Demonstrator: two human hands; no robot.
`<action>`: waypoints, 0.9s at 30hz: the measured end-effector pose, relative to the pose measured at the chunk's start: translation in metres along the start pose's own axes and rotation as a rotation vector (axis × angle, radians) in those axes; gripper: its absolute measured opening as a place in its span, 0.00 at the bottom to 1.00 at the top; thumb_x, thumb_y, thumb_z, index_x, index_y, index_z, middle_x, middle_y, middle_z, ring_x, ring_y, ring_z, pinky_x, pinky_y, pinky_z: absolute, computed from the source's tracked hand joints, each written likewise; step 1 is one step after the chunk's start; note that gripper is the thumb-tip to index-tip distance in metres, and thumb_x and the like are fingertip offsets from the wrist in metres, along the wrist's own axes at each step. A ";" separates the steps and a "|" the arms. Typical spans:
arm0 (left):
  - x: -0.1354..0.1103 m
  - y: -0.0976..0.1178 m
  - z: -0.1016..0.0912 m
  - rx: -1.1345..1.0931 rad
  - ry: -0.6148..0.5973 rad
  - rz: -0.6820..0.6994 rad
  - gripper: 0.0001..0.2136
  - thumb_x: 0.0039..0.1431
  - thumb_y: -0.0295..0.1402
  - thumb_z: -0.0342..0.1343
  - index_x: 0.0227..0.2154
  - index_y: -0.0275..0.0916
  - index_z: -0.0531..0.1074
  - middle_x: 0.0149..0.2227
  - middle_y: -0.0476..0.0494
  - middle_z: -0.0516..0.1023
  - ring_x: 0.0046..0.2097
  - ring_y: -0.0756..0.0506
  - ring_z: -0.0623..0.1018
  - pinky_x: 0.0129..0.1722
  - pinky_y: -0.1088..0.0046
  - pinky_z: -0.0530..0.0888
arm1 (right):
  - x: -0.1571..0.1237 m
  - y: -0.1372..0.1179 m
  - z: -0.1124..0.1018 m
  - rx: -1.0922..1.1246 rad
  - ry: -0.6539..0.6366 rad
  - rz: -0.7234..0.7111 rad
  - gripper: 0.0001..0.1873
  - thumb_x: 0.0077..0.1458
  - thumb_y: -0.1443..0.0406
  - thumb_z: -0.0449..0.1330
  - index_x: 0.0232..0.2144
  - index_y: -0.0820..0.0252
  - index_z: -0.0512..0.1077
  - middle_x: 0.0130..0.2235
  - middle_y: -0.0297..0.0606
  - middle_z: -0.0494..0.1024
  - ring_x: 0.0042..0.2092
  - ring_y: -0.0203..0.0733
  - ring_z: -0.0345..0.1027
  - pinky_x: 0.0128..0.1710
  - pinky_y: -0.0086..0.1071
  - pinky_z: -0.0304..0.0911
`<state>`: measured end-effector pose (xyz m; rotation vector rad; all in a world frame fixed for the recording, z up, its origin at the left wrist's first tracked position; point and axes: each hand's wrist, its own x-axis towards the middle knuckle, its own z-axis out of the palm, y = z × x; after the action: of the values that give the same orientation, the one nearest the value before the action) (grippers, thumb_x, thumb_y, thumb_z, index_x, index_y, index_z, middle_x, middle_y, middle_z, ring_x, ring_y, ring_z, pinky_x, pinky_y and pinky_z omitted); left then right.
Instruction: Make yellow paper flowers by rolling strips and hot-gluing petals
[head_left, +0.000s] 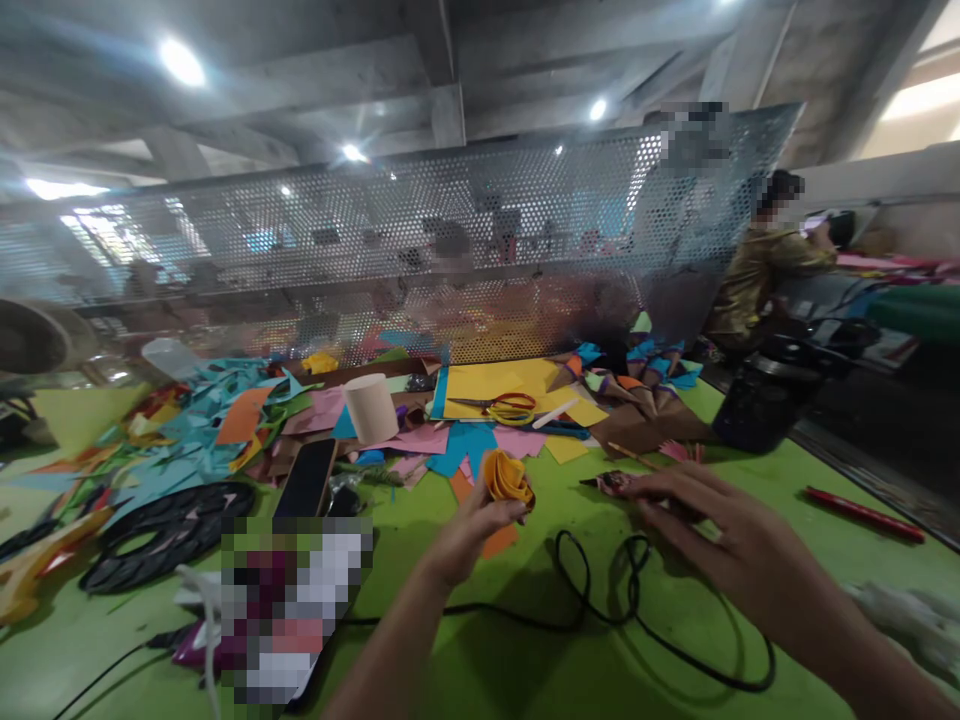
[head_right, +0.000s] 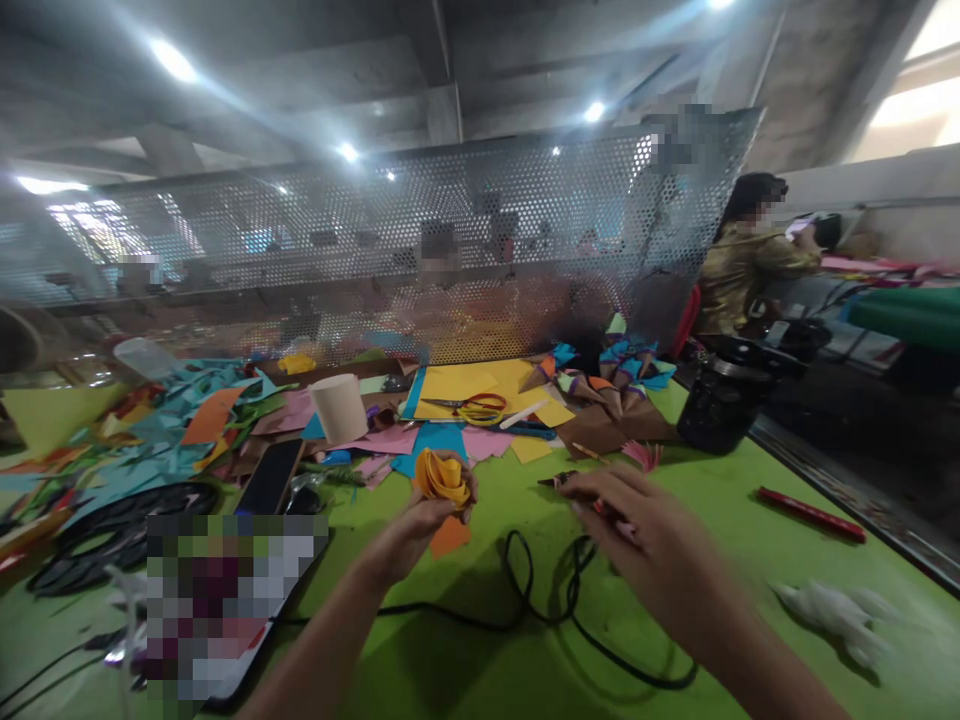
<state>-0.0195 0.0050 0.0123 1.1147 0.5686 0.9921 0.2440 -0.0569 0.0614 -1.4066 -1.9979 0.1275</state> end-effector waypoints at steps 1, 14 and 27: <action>0.000 0.001 0.001 0.000 0.000 0.001 0.20 0.47 0.37 0.64 0.44 0.39 0.72 0.39 0.44 0.70 0.39 0.46 0.67 0.40 0.68 0.65 | 0.004 -0.013 0.002 0.074 -0.020 -0.067 0.11 0.62 0.60 0.53 0.40 0.52 0.76 0.42 0.41 0.79 0.44 0.46 0.74 0.41 0.36 0.68; -0.002 0.006 0.005 -0.017 0.006 -0.025 0.17 0.46 0.36 0.65 0.40 0.39 0.72 0.36 0.47 0.70 0.38 0.47 0.67 0.42 0.68 0.63 | 0.031 -0.071 0.031 0.357 -0.104 -0.120 0.12 0.59 0.71 0.59 0.42 0.52 0.78 0.37 0.37 0.76 0.38 0.40 0.71 0.37 0.31 0.65; -0.001 0.001 0.002 0.011 -0.052 -0.025 0.15 0.49 0.37 0.63 0.40 0.38 0.72 0.38 0.46 0.69 0.38 0.47 0.66 0.41 0.69 0.63 | 0.035 -0.072 0.028 0.345 -0.143 -0.162 0.19 0.57 0.77 0.54 0.41 0.53 0.78 0.36 0.37 0.75 0.38 0.39 0.70 0.37 0.30 0.64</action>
<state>-0.0190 0.0034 0.0140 1.1372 0.5454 0.9372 0.1636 -0.0485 0.0883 -1.0378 -2.0762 0.4881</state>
